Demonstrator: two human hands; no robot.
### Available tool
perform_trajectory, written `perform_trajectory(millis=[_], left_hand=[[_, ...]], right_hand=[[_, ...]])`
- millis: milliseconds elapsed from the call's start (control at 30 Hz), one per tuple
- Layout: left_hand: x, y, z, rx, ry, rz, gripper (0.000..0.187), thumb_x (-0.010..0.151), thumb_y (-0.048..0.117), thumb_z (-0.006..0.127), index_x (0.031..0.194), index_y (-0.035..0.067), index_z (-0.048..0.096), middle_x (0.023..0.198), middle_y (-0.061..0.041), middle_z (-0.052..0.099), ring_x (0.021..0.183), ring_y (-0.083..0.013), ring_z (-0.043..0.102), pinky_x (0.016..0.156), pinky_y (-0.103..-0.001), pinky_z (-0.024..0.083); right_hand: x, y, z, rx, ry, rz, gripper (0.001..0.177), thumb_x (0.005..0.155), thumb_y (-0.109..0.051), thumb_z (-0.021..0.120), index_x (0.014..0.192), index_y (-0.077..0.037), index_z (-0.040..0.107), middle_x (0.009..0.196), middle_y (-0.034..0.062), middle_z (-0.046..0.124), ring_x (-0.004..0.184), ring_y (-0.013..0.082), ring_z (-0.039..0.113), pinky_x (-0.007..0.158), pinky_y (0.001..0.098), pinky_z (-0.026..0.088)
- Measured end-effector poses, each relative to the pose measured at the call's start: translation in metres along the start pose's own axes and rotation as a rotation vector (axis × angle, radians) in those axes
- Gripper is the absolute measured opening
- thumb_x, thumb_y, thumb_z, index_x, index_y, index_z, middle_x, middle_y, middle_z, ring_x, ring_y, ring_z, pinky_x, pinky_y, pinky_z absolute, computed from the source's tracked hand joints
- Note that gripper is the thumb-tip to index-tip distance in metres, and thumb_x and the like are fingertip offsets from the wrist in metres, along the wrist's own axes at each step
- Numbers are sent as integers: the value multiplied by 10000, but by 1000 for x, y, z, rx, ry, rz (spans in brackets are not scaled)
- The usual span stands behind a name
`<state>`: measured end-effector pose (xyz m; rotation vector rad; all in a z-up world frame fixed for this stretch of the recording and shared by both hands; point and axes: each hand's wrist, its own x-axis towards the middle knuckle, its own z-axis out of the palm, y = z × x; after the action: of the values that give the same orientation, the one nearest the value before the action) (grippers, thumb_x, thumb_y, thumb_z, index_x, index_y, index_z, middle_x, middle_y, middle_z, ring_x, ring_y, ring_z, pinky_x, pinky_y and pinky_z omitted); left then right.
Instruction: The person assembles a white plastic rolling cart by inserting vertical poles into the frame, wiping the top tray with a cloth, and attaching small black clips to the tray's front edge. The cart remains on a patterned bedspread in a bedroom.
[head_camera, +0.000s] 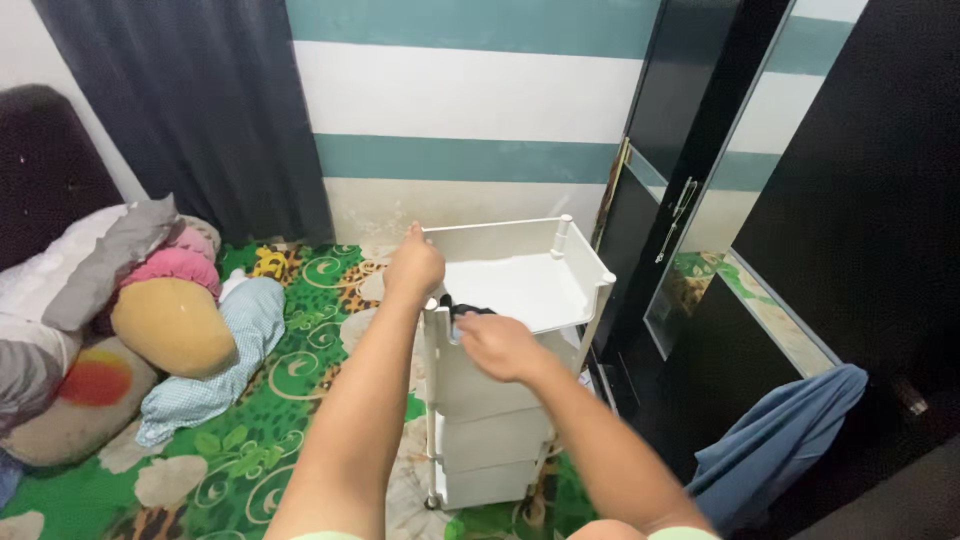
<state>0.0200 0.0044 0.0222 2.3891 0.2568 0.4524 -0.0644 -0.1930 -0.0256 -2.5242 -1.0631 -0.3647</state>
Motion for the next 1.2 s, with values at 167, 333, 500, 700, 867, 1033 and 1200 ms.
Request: perform_trajectory(millis=[167, 333, 500, 700, 867, 1033, 1200], left_hand=[[4, -13, 10, -29, -22, 34, 611, 990, 257, 386, 1558, 48, 309, 1631, -122, 343, 1457, -322, 390, 1144, -449, 361], [-10, 3, 23, 31, 25, 140, 661, 997, 264, 430, 1555, -41, 252, 1630, -231, 285, 1427, -368, 412, 1099, -469, 405], [-27, 25, 1, 67, -68, 29, 688, 986, 258, 434, 1583, 6, 203, 1657, -175, 245, 1388, -354, 460, 1050, -495, 442], [-21, 29, -4, 14, -44, 7, 639, 979, 215, 402, 1589, 74, 271, 1639, -105, 341, 1415, -332, 469, 1082, -511, 419], [-9, 10, 18, 14, 24, 150, 662, 954, 170, 425, 1575, -23, 300, 1605, -236, 375, 1408, -364, 467, 1136, -465, 408], [-11, 15, 37, 28, 45, 197, 681, 977, 263, 493, 1520, -89, 281, 1568, -292, 341, 1421, -418, 396, 1115, -495, 361], [-22, 21, 27, 36, 44, 180, 691, 992, 310, 495, 1520, -87, 289, 1573, -293, 343, 1395, -434, 436, 1110, -500, 385]], right_hand=[[-1, 65, -49, -482, -402, 395, 477, 989, -359, 424, 1251, -76, 704, 1450, 242, 551, 1341, 410, 534, 1090, 484, 456], [43, 105, -29, -288, -322, 739, 706, 989, -501, 407, 1561, -98, 315, 1631, 260, 154, 1479, 477, 187, 1190, 526, 183], [55, 120, -42, -233, -236, 658, 713, 986, -580, 267, 1549, -166, 409, 1670, 196, 246, 1522, 421, 275, 1234, 490, 242], [-5, 68, -59, -333, -443, 694, 875, 1022, -668, 296, 1556, 23, 347, 1570, 369, 314, 1486, 473, 324, 1223, 465, 282], [-28, 72, -51, -269, -425, 634, 783, 1008, -608, 270, 1578, -77, 347, 1624, 319, 251, 1461, 531, 323, 1224, 490, 279], [28, 108, -58, -302, -367, 749, 800, 989, -585, 348, 1611, -91, 249, 1675, 260, 149, 1529, 472, 202, 1229, 527, 243], [74, 69, -14, -283, -389, 629, 805, 1051, -640, 356, 1443, 32, 560, 1530, 311, 488, 1429, 453, 465, 1198, 490, 354]])
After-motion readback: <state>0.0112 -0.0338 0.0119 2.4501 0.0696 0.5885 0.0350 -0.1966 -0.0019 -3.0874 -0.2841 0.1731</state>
